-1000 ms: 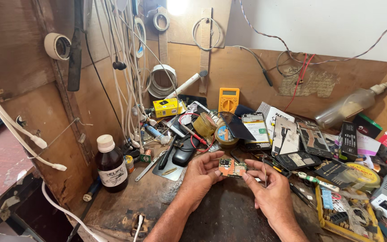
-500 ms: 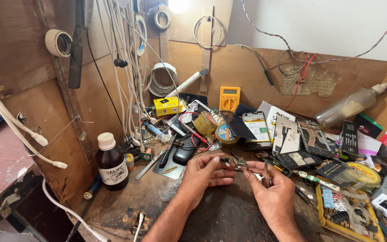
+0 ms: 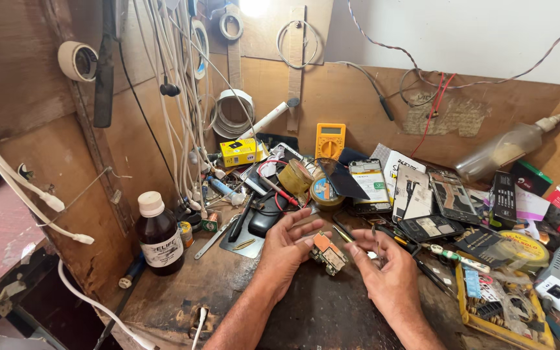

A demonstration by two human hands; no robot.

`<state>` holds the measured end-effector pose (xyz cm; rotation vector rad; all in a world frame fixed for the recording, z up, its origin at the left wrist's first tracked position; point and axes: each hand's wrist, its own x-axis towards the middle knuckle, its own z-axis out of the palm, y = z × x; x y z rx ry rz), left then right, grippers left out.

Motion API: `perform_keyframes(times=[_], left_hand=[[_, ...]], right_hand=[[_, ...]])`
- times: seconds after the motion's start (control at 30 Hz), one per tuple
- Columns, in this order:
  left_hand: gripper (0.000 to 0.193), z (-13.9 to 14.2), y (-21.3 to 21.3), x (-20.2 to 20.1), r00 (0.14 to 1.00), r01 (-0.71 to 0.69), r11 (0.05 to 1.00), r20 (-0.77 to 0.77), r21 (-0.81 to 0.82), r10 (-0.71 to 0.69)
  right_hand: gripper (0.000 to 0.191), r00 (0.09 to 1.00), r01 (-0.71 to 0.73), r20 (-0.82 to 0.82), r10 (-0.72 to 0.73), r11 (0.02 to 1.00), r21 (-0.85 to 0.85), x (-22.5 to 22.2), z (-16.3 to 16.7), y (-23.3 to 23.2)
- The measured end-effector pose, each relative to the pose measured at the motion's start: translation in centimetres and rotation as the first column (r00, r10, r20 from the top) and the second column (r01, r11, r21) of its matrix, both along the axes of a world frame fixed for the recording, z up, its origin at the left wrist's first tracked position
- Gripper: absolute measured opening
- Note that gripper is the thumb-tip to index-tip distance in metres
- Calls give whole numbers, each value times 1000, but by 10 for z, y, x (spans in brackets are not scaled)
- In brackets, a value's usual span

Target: The person uses a metal prying tool to separate the back cover of a smartphone and then removes the internal motherboard. The person works on a cluttered wooden workbench filled with various electronic components and tools.

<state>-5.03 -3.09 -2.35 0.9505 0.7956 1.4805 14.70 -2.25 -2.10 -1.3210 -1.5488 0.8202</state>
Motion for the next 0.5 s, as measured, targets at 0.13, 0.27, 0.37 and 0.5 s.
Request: perform_keyframes(times=[0.13,0.27,0.37,0.5], left_hand=[[63,2,-2,0,1000,-15,1000,4,-22,15],[60,1,-1,0,999,-10,1000,39,-10,10],[60,-1,1,0,999,3,1000,41,-7,-2],[56,-3,3,1,999,40,999,27,-23,-39]], right_hand=[[22,989,-135,-26,143,970,200,-1,-4,5],[24,988,-124,105,116,990,69,0,-5,7],[28,977,-211,-16,214,972,101,0,-3,6],[30,985,-128,-125,123,991,-32,2,5,0]])
